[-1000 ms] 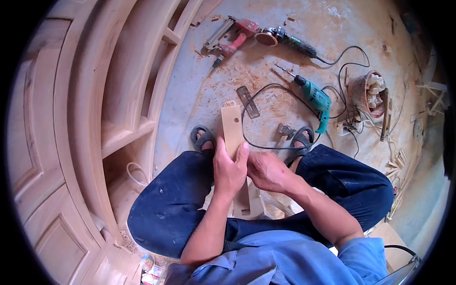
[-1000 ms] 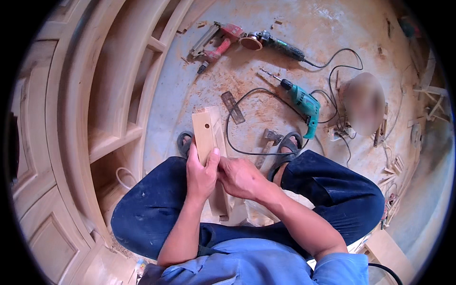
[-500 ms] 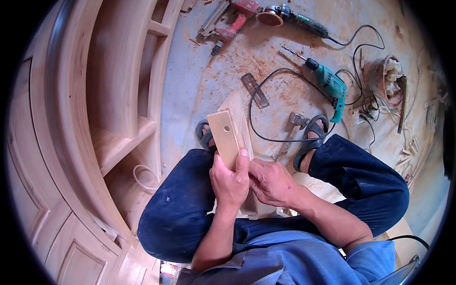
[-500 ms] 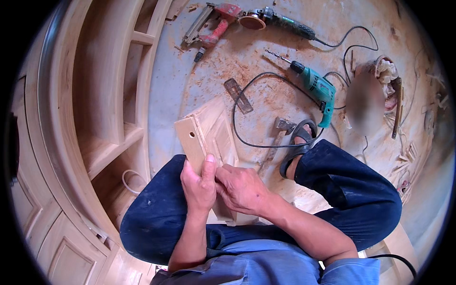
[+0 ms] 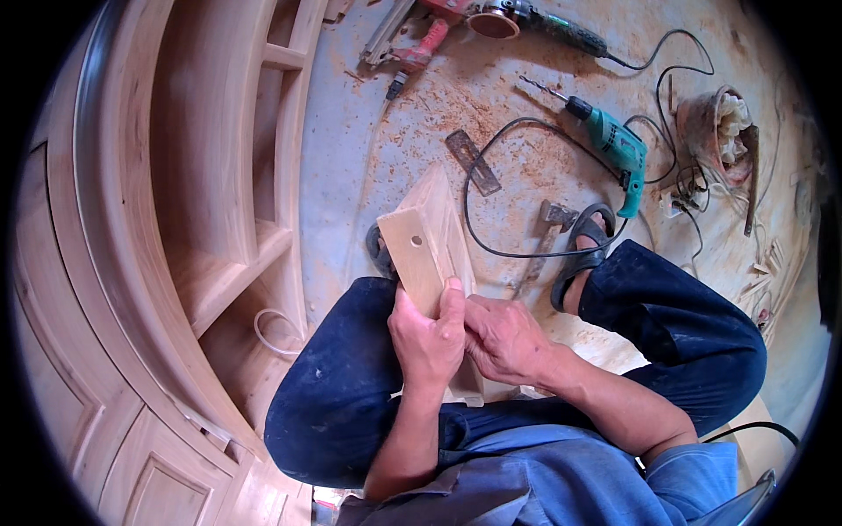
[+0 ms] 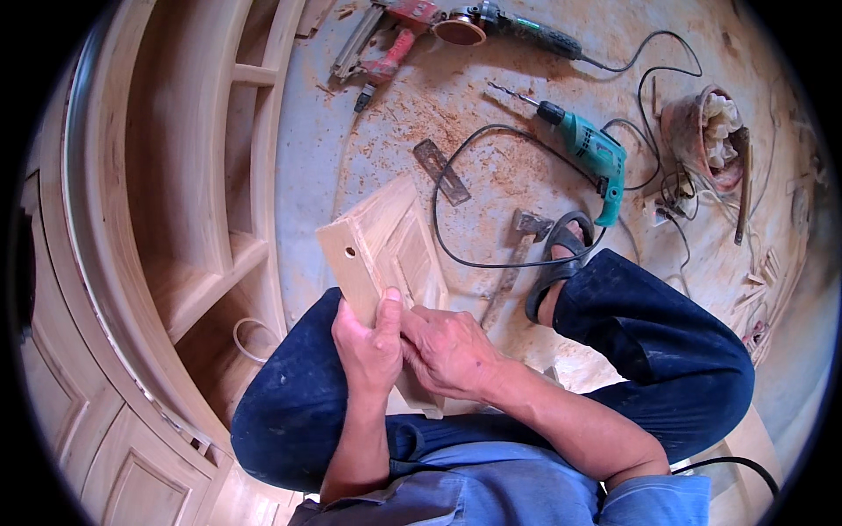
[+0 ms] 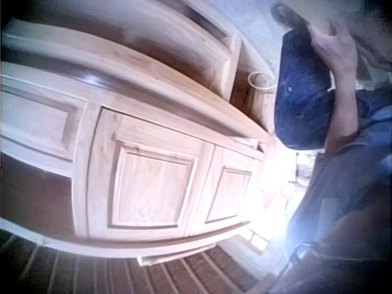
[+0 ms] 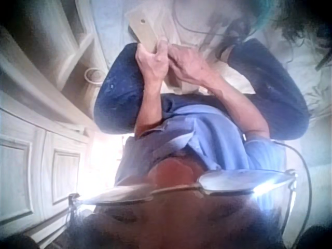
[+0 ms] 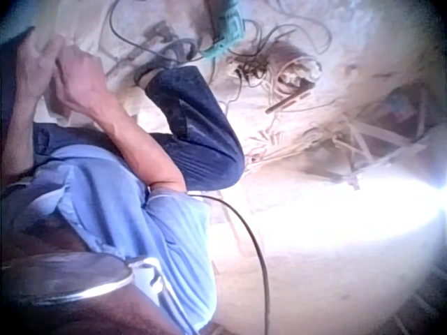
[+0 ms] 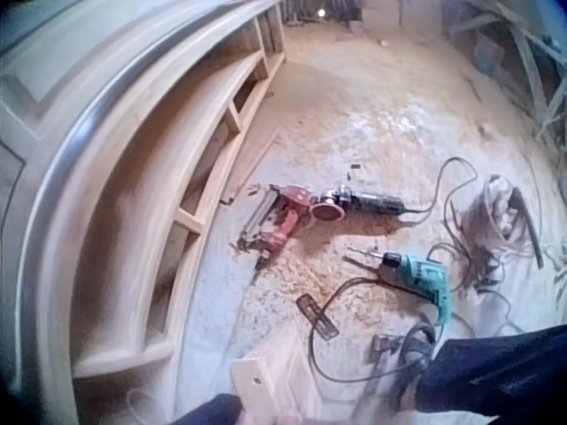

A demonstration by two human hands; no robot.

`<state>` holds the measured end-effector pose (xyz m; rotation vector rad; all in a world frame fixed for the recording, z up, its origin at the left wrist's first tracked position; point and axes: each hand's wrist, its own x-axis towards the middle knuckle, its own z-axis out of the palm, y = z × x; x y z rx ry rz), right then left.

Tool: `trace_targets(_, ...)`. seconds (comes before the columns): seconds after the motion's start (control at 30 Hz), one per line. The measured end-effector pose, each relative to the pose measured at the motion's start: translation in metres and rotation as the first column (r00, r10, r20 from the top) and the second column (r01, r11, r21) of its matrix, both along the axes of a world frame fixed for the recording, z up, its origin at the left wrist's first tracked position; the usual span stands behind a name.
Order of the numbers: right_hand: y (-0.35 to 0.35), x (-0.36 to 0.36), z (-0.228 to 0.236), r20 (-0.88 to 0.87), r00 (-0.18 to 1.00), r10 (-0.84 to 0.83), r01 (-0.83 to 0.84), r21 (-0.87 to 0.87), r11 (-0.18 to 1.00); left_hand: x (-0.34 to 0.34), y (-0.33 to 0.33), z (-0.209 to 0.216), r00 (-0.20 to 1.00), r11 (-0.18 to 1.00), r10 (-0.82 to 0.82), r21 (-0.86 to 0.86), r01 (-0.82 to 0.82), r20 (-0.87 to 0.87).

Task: The person sits on the floor and assembles a wooden panel by inserting dowels into pre-drilled holes. They use a hammer to tap the dowels into place and a power drill to create additional holes in the wood. The person repeatedly aligns the wooden pieces and secures them together.

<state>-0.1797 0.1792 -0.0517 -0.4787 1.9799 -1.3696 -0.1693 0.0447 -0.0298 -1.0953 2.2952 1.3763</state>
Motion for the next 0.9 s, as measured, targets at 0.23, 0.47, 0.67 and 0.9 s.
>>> trace_targets(0.23,0.001,0.005,-0.004,-0.019,0.999,-0.026,0.026,-0.018,1.000,0.000,0.003,-0.001,1.000,1.000,0.007,-0.015,-0.007,0.011)
trace_targets(0.47,0.004,-0.001,-0.003,0.029,0.999,0.021,-0.019,-0.037,0.999,-0.002,0.003,-0.002,1.000,0.999,-0.003,-0.033,0.004,0.020)
trace_targets(0.67,0.013,-0.007,-0.015,0.248,0.967,0.049,-0.006,-0.173,0.985,0.000,0.002,-0.006,0.998,0.999,-0.006,-0.044,0.009,0.062)
trace_targets(0.9,0.006,-0.073,-0.008,0.333,0.870,-0.362,0.426,-0.144,0.893,0.003,0.003,-0.010,0.999,0.996,-0.012,-0.087,0.015,0.034)
